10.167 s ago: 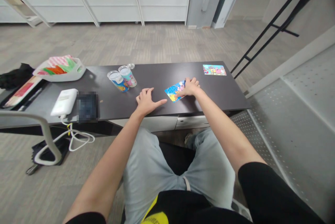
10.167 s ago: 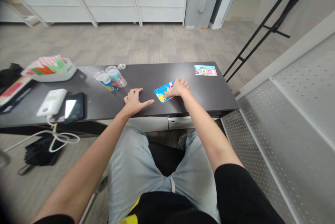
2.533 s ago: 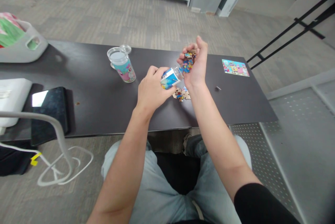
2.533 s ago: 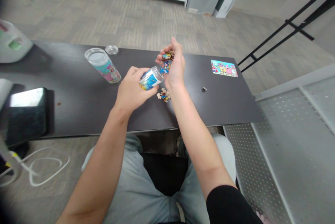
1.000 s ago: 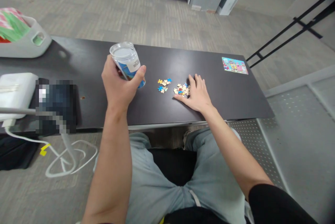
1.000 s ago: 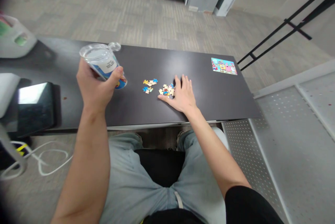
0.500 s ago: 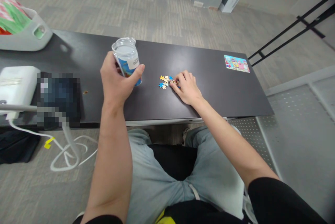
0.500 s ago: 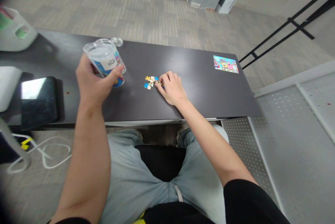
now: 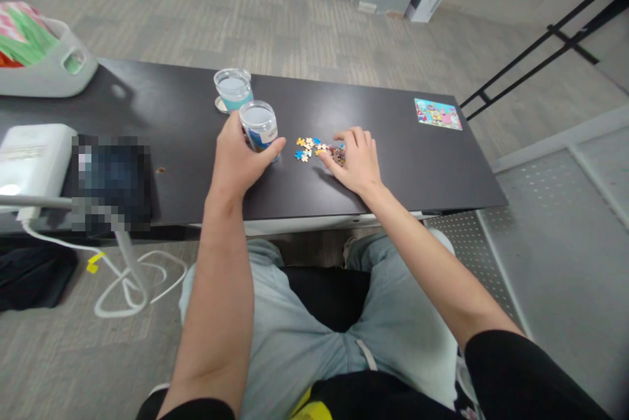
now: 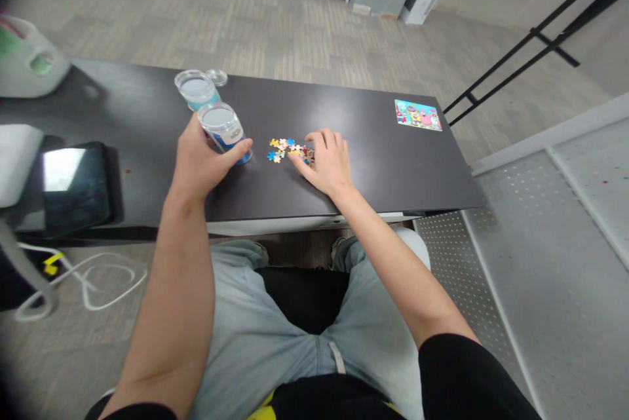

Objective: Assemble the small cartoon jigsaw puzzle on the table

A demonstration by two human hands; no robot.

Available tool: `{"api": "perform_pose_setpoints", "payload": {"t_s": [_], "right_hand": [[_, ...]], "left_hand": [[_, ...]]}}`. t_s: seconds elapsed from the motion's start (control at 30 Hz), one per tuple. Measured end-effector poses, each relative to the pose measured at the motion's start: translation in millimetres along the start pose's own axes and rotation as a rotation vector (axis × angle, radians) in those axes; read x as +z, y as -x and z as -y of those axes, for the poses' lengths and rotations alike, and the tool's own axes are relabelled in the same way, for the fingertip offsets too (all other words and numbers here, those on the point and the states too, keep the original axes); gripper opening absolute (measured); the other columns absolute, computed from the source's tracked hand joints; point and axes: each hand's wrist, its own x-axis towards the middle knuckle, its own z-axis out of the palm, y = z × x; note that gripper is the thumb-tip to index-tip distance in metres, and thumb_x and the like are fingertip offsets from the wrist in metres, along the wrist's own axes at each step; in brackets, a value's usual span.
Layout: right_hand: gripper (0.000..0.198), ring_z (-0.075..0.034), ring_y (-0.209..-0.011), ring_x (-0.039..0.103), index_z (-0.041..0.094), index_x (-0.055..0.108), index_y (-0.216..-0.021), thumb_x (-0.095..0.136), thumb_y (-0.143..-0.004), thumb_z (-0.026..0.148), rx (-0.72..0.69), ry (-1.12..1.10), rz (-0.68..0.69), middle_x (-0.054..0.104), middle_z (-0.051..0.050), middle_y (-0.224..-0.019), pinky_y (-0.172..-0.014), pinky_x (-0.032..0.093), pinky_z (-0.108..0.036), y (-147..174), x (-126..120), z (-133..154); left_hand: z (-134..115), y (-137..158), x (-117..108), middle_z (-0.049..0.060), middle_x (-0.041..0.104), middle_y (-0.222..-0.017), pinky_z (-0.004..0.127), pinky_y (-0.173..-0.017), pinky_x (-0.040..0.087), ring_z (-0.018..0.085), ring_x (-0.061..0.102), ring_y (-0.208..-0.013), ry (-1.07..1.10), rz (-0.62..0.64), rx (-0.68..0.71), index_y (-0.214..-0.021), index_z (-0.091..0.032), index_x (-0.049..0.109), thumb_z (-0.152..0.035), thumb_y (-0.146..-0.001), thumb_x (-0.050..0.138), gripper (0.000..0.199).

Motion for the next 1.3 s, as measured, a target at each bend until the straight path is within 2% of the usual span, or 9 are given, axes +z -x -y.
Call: {"api": "perform_pose_setpoints", "payload": {"t_s": [0.17,0.3,0.43,0.5,0.63,0.8,0.97,1.13,1.3], "right_hand": [[0.079,-0.058,-0.154,0.072,0.023,0.076,-0.168,0.086,-0.111,0.078,0.116,-0.081,-0.036,0.076,-0.030,-0.169,-0.134,0.061,-0.080,32,-16,-31],[0.075,-0.055,-0.146,0.082,0.022,0.075,-0.171,0.082,-0.114,0.072,0.150,-0.242,0.077,0.075,-0.031,-0.167,-0.128,0.068,-0.077,42,-28,-53],[0.077,-0.060,-0.160,0.074,0.025,0.075,-0.175,0.084,-0.113,0.070,0.077,-0.212,0.122,0.075,-0.029,-0.168,-0.134,0.063,-0.084,34,-28,-55],[0.077,-0.059,-0.162,0.073,0.023,0.075,-0.175,0.087,-0.113,0.066,0.045,-0.205,0.140,0.073,-0.029,-0.170,-0.138,0.061,-0.082,25,-28,-51],[0.058,-0.047,-0.138,0.084,0.021,0.084,-0.159,0.091,-0.111,0.053,-0.030,-0.313,0.248,0.076,-0.023,-0.162,-0.131,0.069,-0.064,3,-31,-51],[0.050,-0.035,-0.107,0.083,0.019,0.086,-0.143,0.100,-0.097,0.031,-0.039,-0.386,0.345,0.079,-0.019,-0.153,-0.118,0.074,-0.058,-23,-33,-61],[0.045,-0.035,-0.112,0.082,0.022,0.087,-0.129,0.106,-0.089,0.028,-0.038,-0.422,0.438,0.080,-0.016,-0.145,-0.119,0.075,-0.058,-40,-38,-70],[0.067,-0.031,-0.107,0.080,0.023,0.088,-0.152,0.106,-0.088,0.028,-0.112,-0.414,0.511,0.082,-0.013,-0.149,-0.118,0.074,-0.055,-54,-48,-74],[0.055,-0.030,-0.103,0.079,0.021,0.090,-0.142,0.105,-0.090,0.030,-0.197,-0.422,0.568,0.083,-0.011,-0.139,-0.111,0.073,-0.052,-62,-52,-75]], "left_hand": [[-21,14,0,0.011,0.074,-0.149,0.060,-0.115,0.069,0.036,0.075,-0.138,-0.009,-0.128,0.031,-0.142,-0.031,0.066,-0.059,-0.091,0.105,0.070],[-53,30,16,0.007,0.056,-0.120,0.056,-0.093,0.058,0.031,0.059,-0.109,-0.087,-0.542,0.196,-0.123,-0.032,0.052,-0.041,-0.092,0.088,0.049],[-72,44,35,0.008,0.049,-0.119,0.058,-0.097,0.058,0.037,0.058,-0.120,-0.220,-0.622,0.125,-0.123,-0.034,0.041,-0.020,-0.076,0.092,0.071],[-81,50,42,0.009,0.053,-0.121,0.063,-0.106,0.061,0.040,0.061,-0.123,-0.257,-0.511,0.101,-0.123,-0.035,0.041,-0.017,-0.081,0.092,0.068],[-100,61,62,0.010,0.073,-0.120,0.057,-0.108,0.065,0.037,0.075,-0.116,-0.176,-0.065,0.269,-0.132,-0.032,0.062,-0.021,-0.109,0.079,0.031],[-108,57,86,0.030,0.074,-0.170,0.066,-0.132,0.060,0.052,0.068,-0.158,-0.363,0.350,0.102,-0.166,-0.011,0.075,-0.031,-0.116,0.083,0.055],[-99,39,82,0.020,0.080,-0.160,0.065,-0.134,0.061,0.048,0.070,-0.153,-0.348,0.491,0.098,-0.157,-0.025,0.086,-0.033,-0.113,0.090,0.045],[-98,26,82,0.016,0.083,-0.150,0.060,-0.137,0.060,0.041,0.076,-0.145,-0.255,0.544,0.114,-0.144,-0.024,0.091,-0.021,-0.113,0.085,0.032],[-93,21,82,0.013,0.087,-0.148,0.056,-0.133,0.061,0.039,0.077,-0.141,-0.230,0.541,0.091,-0.144,-0.026,0.092,-0.017,-0.114,0.082,0.032]]}}
